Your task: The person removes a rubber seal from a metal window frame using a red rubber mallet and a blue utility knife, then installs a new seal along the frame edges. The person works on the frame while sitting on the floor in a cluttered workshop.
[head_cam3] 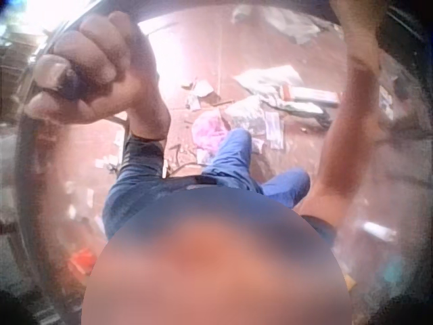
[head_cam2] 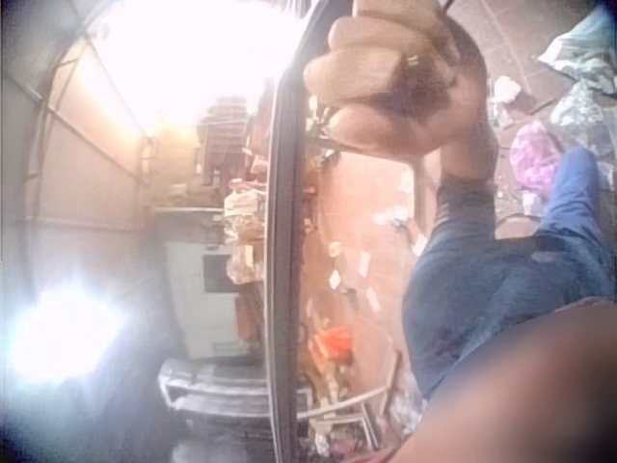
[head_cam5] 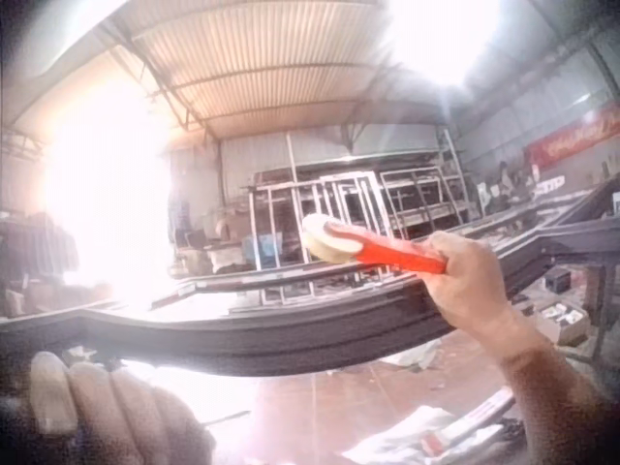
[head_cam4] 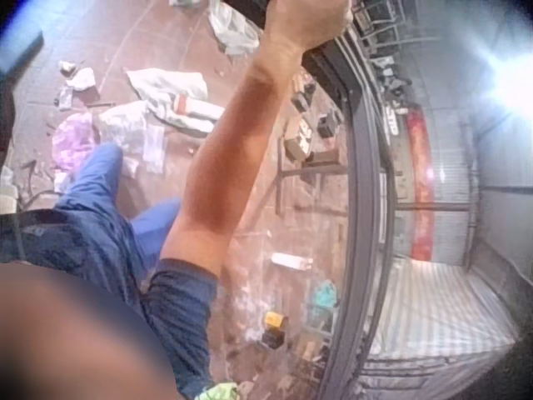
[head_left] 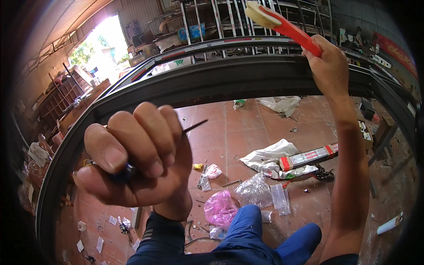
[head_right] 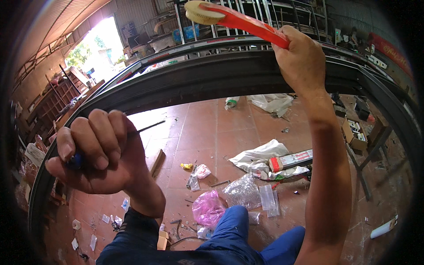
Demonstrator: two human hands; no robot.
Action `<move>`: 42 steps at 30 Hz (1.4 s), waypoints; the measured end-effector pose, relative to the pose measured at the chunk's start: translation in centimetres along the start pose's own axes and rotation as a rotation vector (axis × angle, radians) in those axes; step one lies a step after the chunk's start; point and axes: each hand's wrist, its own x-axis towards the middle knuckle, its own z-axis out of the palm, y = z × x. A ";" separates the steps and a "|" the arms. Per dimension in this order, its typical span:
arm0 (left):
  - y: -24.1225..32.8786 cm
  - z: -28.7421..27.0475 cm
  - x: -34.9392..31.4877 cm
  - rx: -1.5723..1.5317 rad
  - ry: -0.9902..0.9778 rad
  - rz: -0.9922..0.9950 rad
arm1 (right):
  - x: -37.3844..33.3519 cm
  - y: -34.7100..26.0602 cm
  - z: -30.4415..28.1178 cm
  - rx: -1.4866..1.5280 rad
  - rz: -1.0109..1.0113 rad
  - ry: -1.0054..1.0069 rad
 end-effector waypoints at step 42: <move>-8.4 4.1 -0.8 0.416 0.185 0.060 | -0.7 -0.4 0.0 0.135 -0.142 0.148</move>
